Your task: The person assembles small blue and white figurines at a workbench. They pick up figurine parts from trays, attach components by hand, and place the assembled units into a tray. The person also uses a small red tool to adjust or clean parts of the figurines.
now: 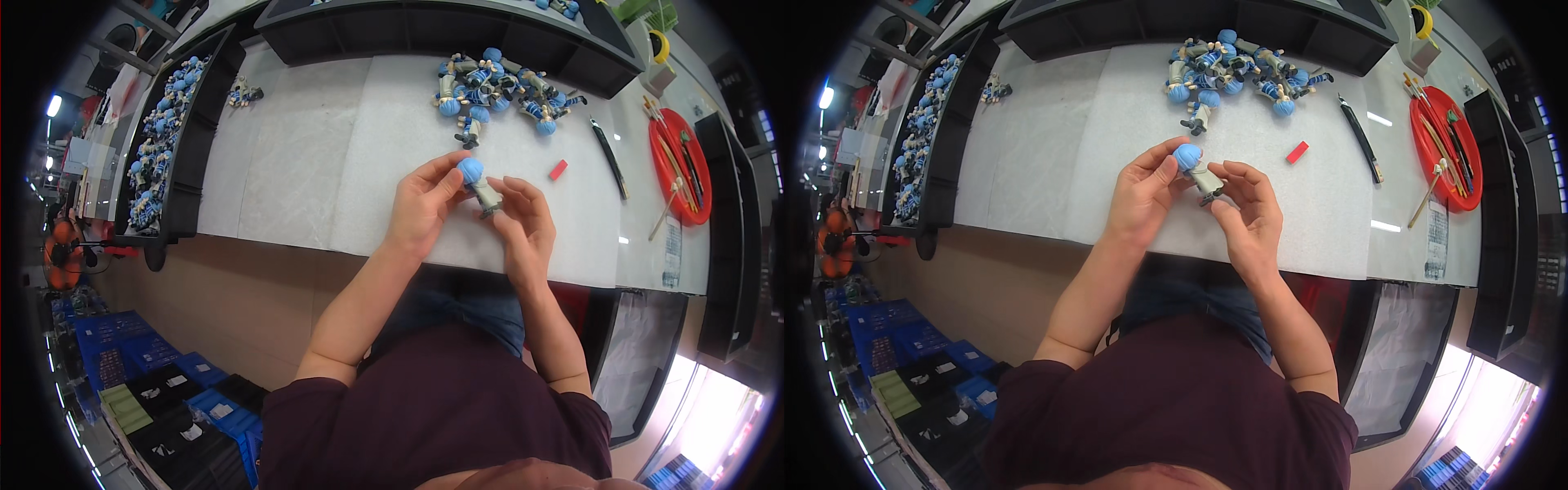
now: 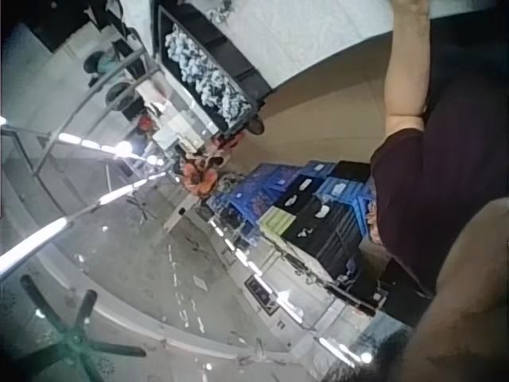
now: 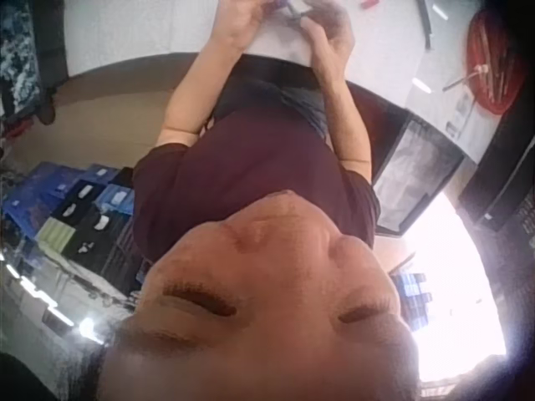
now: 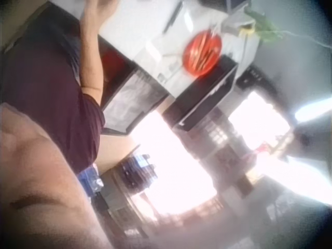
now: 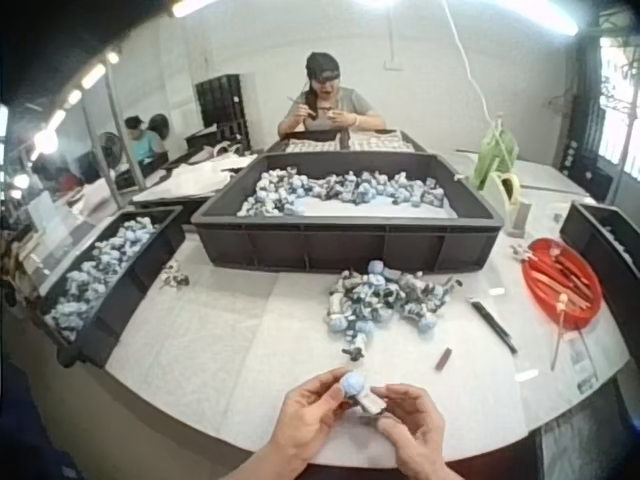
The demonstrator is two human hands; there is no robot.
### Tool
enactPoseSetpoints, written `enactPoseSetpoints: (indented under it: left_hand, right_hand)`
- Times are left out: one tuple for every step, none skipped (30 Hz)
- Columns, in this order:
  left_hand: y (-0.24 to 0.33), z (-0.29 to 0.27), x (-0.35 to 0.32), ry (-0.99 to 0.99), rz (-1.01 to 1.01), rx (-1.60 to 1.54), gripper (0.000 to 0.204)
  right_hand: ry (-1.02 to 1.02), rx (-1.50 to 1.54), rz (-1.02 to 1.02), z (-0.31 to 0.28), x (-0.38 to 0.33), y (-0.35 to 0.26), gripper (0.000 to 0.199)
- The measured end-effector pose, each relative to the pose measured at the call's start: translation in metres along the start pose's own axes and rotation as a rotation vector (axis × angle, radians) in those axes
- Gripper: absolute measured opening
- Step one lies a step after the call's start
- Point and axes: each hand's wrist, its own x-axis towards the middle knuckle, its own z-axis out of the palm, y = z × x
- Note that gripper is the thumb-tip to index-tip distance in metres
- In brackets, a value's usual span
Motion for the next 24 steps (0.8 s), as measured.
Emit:
enactPoseSetpoints:
  left_hand:
    - [0.0,-0.0008,0.0001,-0.004,-0.003,-0.018,0.03]
    - [0.0004,-0.0012,0.0002,-0.008,-0.007,-0.035,0.03]
    - [0.0012,-0.0013,0.0002,-0.012,-0.011,-0.052,0.031]
    - [0.0016,-0.0014,0.0,-0.017,-0.015,-0.069,0.031]
    - [0.0021,-0.0014,-0.0002,-0.022,-0.019,-0.087,0.031]
    - [0.0025,-0.0013,-0.0002,-0.023,-0.023,-0.09,0.031]
    - [0.0026,-0.001,-0.0001,-0.026,-0.028,-0.095,0.032]
    - [0.0026,-0.0007,0.0,-0.028,-0.032,-0.101,0.032]
    - [0.0023,-0.0007,0.0001,-0.029,-0.033,-0.105,0.032]
    - [0.0021,-0.0009,0.0,-0.029,-0.033,-0.108,0.032]
    - [0.0021,-0.0008,-0.0001,-0.028,-0.033,-0.111,0.032]
    - [0.0023,-0.0004,-0.0002,-0.028,-0.033,-0.114,0.032]
    - [0.0023,0.0,-0.0004,-0.027,-0.033,-0.117,0.032]
    - [0.0024,0.0003,-0.0005,-0.026,-0.033,-0.12,0.032]
    - [0.0027,0.0007,-0.0005,-0.023,-0.034,-0.118,0.032]
    - [0.0028,0.0011,-0.0006,-0.02,-0.036,-0.116,0.032]
    - [0.0029,0.0014,-0.0008,-0.018,-0.038,-0.114,0.032]
    - [0.0029,0.0012,-0.0008,-0.02,-0.039,-0.117,0.032]
    - [0.0029,0.0008,-0.0007,-0.023,-0.041,-0.12,0.032]
    - [0.0029,0.0006,-0.0005,-0.025,-0.043,-0.123,0.032]
    - [0.003,0.0006,-0.0003,-0.025,-0.047,-0.128,0.032]
    - [0.0032,0.0007,0.0,-0.024,-0.051,-0.132,0.032]
    - [0.0034,0.0009,0.0001,-0.023,-0.055,-0.137,0.032]
    - [0.0035,0.0011,0.0002,-0.015,-0.06,-0.138,0.032]
  right_hand:
    - [-0.003,0.072,0.073,-0.0001,-0.0002,-0.0015,0.041]
    - [-0.005,0.019,0.046,0.0012,-0.0004,-0.0005,0.041]
    - [-0.007,-0.034,0.019,0.0032,-0.0005,0.0012,0.041]
    - [-0.009,-0.088,-0.008,0.0041,-0.0007,0.0027,0.041]
    - [-0.008,-0.088,-0.02,0.0041,-0.0006,0.0037,0.041]
    - [-0.007,-0.087,-0.032,0.004,-0.0005,0.0047,0.041]
    - [-0.006,-0.089,-0.044,0.0038,-0.0002,0.0052,0.04]
    - [-0.005,-0.089,-0.044,0.0038,0.0,0.0053,0.041]
    - [-0.003,-0.09,-0.044,0.0039,0.0002,0.0053,0.041]
    - [-0.004,-0.09,-0.044,0.0042,0.0004,0.0053,0.041]
    - [-0.005,-0.093,-0.048,0.004,0.0005,0.0057,0.041]
    - [-0.006,-0.096,-0.051,0.0034,0.0005,0.0063,0.041]
    - [-0.008,-0.099,-0.054,0.0032,0.0004,0.0066,0.041]
    - [-0.004,-0.101,-0.058,0.0035,0.0005,0.0066,0.041]
    - [0.0,-0.103,-0.062,0.0038,0.0005,0.0065,0.042]
    - [0.004,-0.105,-0.066,0.0039,0.0003,0.0065,0.042]
    - [0.004,-0.109,-0.067,0.0039,0.0002,0.0065,0.042]
    - [0.003,-0.114,-0.069,0.0038,0.0001,0.0064,0.042]
    - [0.003,-0.119,-0.07,0.0038,0.0,0.0064,0.042]
    - [0.004,-0.12,-0.072,0.0037,0.0,0.0066,0.042]
    - [0.005,-0.121,-0.073,0.0036,0.0001,0.007,0.042]
    - [0.007,-0.122,-0.075,0.0035,0.0002,0.0073,0.042]
    - [0.005,-0.125,-0.075,0.0034,0.0003,0.0071,0.043]
    - [0.003,-0.127,-0.075,0.0034,0.0005,0.0066,0.043]
